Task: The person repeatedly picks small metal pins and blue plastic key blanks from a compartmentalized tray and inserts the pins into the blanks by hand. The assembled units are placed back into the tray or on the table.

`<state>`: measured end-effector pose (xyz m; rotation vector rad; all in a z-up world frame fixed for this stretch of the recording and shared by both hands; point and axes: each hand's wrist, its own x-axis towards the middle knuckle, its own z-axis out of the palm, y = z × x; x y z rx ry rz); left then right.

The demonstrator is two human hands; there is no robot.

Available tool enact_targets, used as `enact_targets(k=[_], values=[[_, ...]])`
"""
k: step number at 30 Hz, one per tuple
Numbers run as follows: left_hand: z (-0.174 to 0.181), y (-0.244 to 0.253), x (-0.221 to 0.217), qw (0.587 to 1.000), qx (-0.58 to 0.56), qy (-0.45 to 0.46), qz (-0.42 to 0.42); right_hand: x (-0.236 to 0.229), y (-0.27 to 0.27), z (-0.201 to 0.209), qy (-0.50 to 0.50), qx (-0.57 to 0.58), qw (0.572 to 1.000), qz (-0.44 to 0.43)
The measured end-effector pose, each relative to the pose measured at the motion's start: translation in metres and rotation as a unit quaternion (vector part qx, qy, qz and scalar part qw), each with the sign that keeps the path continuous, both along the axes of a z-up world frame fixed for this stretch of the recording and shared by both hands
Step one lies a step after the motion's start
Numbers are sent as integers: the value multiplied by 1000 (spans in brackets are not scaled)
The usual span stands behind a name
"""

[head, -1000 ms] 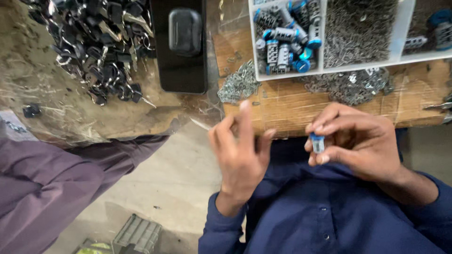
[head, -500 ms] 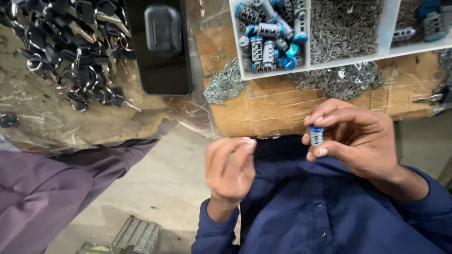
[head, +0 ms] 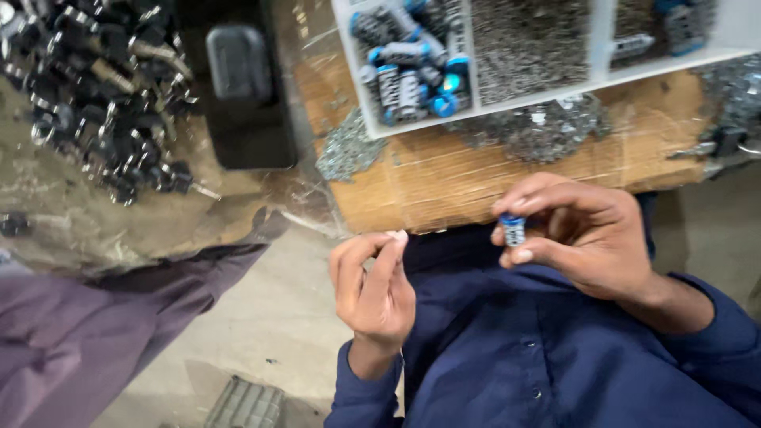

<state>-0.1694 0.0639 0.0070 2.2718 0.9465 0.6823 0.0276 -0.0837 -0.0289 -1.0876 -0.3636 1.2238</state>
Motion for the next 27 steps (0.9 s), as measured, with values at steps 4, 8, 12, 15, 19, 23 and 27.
enact_targets(k=[4, 8, 12, 15, 19, 23, 27], values=[[11, -8, 12, 993, -69, -51, -78, -1, -4, 0, -19, -5, 1000, 19], [21, -3, 33, 987, -110, -79, -91, 3, -8, 2, 8, 28, 1000, -2], [21, -13, 57, 953, -206, -142, -172, 8, -21, -4, 6, 17, 1000, -5], [17, -20, 68, 956, -188, -132, -181, 9, -27, -5, -12, 19, 999, -32], [14, -20, 63, 963, -82, -51, -252, 11, -30, -2, -44, 3, 999, -21], [19, -17, 49, 880, -407, -146, -196, 13, -20, 1, -114, 82, 986, 87], [25, -18, 46, 811, -572, -106, -65, 8, -16, -7, -80, 94, 986, 116]])
